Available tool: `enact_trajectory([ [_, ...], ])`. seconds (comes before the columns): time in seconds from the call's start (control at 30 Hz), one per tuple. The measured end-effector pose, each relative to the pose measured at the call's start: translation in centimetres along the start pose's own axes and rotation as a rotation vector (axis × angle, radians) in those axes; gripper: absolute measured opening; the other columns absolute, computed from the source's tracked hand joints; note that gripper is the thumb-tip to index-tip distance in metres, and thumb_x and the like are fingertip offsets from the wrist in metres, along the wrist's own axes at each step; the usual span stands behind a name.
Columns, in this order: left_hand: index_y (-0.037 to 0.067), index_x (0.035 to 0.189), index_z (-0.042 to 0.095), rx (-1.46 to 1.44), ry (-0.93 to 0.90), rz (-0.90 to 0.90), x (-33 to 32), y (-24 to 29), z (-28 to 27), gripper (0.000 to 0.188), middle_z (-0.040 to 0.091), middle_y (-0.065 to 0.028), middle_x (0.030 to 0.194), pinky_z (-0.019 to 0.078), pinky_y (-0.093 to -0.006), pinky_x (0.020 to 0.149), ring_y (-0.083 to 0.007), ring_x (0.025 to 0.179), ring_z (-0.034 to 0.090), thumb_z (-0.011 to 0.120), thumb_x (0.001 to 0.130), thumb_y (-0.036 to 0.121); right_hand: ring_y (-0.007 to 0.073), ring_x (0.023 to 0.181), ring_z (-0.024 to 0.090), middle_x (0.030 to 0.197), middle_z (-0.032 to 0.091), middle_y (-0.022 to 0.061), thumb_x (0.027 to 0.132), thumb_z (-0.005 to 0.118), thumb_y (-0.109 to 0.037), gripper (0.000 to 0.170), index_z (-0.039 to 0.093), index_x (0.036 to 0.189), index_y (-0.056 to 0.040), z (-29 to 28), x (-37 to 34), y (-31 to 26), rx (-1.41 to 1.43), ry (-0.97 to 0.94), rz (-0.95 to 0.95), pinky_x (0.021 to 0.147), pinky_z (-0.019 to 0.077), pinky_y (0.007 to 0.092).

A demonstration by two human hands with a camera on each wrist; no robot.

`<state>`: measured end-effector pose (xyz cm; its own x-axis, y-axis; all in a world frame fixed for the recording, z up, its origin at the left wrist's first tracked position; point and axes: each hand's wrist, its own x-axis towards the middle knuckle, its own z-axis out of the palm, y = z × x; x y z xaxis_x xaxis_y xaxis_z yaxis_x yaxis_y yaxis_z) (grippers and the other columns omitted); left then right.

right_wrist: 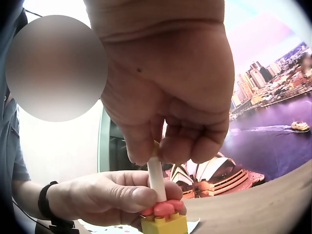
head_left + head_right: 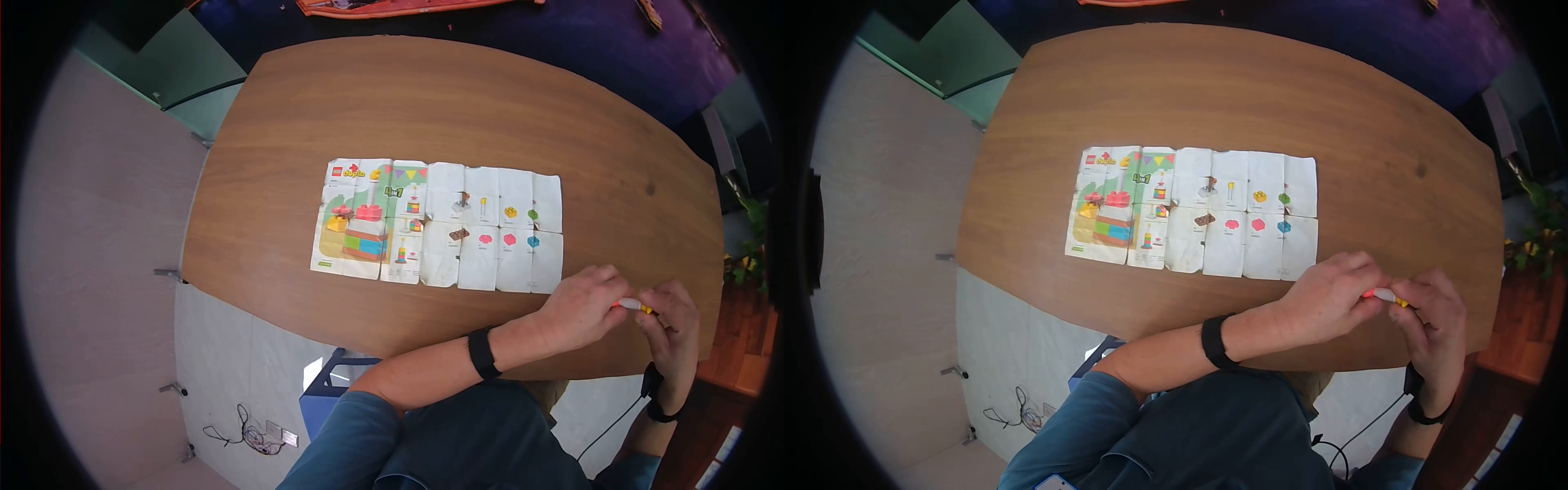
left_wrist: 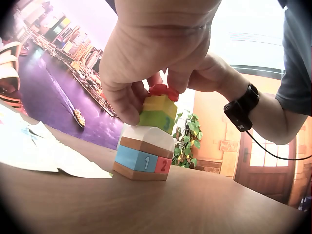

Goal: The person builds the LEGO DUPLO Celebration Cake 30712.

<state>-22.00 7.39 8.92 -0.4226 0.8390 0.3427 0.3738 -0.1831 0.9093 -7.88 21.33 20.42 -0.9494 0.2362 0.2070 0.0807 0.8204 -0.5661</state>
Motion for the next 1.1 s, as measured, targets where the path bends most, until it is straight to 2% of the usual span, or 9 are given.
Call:
enact_trajectory([
  [0.7, 0.009, 0.115, 0.074, 0.003, 0.022, 0.016, -0.03, -0.05, 0.08, 0.023, 0.067, -0.0123, 0.107, 0.0584, -0.0480, 0.086, -0.0367, 0.104, 0.069, 0.077, 0.094, 0.018, 0.0255, 0.083, 0.065, 0.099, 0.065, 0.0132, 0.080, 0.082, 0.007, 0.042, 0.075, 0.120, -0.0064, -0.25, 0.11, -0.03, -0.029, -0.031, 0.004, 0.070, 0.0510, 0.0350],
  [1.1, 0.009, 0.117, 0.074, 0.003, 0.004, 0.005, -0.08, 0.05, -0.06, 0.025, 0.067, -0.0125, 0.109, 0.0581, -0.0481, 0.086, -0.0366, 0.105, 0.068, 0.077, 0.094, 0.018, 0.0254, 0.085, 0.065, 0.100, 0.065, 0.0127, 0.082, 0.081, 0.006, 0.039, 0.076, 0.119, -0.0046, -0.04, 0.12, 0.00, 0.025, -0.019, 0.014, 0.071, 0.0508, 0.0350],
])
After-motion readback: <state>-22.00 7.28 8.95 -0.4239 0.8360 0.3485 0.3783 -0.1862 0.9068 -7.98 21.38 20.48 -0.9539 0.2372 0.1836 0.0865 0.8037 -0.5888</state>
